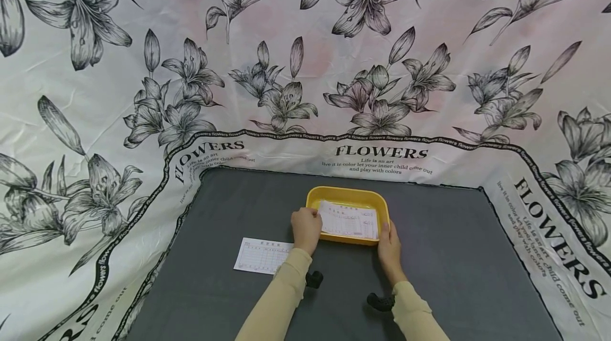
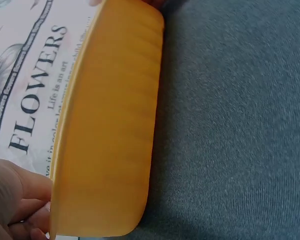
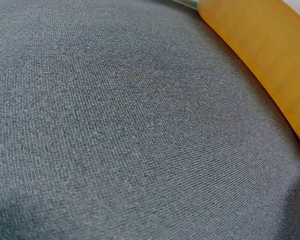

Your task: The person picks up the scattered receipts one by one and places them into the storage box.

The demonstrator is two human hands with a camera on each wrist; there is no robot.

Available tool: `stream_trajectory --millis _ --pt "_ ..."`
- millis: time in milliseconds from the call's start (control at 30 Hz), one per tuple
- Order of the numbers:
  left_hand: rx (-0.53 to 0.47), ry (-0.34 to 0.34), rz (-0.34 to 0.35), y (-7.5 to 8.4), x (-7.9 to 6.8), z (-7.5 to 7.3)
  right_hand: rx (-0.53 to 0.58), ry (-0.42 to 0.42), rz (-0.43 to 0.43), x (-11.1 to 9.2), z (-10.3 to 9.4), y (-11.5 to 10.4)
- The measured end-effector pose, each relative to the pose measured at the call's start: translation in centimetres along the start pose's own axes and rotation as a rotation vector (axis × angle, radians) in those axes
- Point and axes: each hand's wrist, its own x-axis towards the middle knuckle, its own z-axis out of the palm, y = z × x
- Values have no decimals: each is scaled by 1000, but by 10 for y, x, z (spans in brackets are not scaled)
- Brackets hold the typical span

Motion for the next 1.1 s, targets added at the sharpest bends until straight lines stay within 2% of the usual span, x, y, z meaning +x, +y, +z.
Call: stream_trajectory --millis 167,333,567,700,867,1000,1100 --pt "90 -5 54 1 0 1 -1 5 0 0 -1 0" --pt "123 -6 88 0 2 2 -8 -7 18 -1 -2 -1" --pt "112 -31 103 3 3 -3 -11 -16 8 0 -2 1" --pt "86 0 123 11 3 -9 -18 -12 9 1 -3 0" --pt "71 -27 75 18 2 -20 -24 -7 12 0 -4 -3" --pt "108 -72 8 14 2 -26 -31 -13 12 -1 -3 -4" --pt "137 -83 -12 9 0 -30 -29 -16 11 -2 -3 -4"
